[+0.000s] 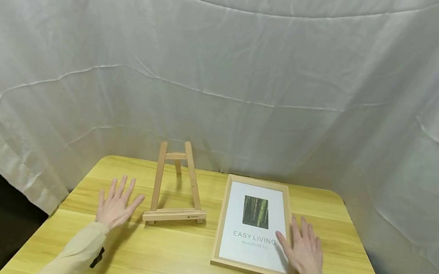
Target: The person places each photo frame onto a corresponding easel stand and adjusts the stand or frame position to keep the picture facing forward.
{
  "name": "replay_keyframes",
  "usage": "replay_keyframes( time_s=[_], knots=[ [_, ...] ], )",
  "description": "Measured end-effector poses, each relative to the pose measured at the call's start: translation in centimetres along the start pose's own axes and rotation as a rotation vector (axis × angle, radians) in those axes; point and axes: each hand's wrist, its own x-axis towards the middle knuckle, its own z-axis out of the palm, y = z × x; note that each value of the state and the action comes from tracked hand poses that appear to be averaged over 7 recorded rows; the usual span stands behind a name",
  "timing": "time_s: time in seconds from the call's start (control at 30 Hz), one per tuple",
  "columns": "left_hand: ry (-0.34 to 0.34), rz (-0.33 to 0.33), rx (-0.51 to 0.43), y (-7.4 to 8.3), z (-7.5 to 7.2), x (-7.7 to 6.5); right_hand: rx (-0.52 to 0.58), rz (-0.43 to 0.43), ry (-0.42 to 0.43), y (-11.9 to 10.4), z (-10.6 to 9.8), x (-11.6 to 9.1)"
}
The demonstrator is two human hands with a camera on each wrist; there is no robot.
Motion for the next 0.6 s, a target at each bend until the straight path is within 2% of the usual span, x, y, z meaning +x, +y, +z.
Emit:
replay_keyframes(
  time_s=[0.3,0.6],
  knots=[
    [0.009,0.005,0.015,1.5,-0.1,-0.7,0.048,-0.023,-0.013,-0.6,-0.3,-1.0],
    [0.029,0.031,0.003,4.0,0.0,-1.7,0.068,-0.009,-0.080,-1.0,-0.1,-1.7]
  ],
)
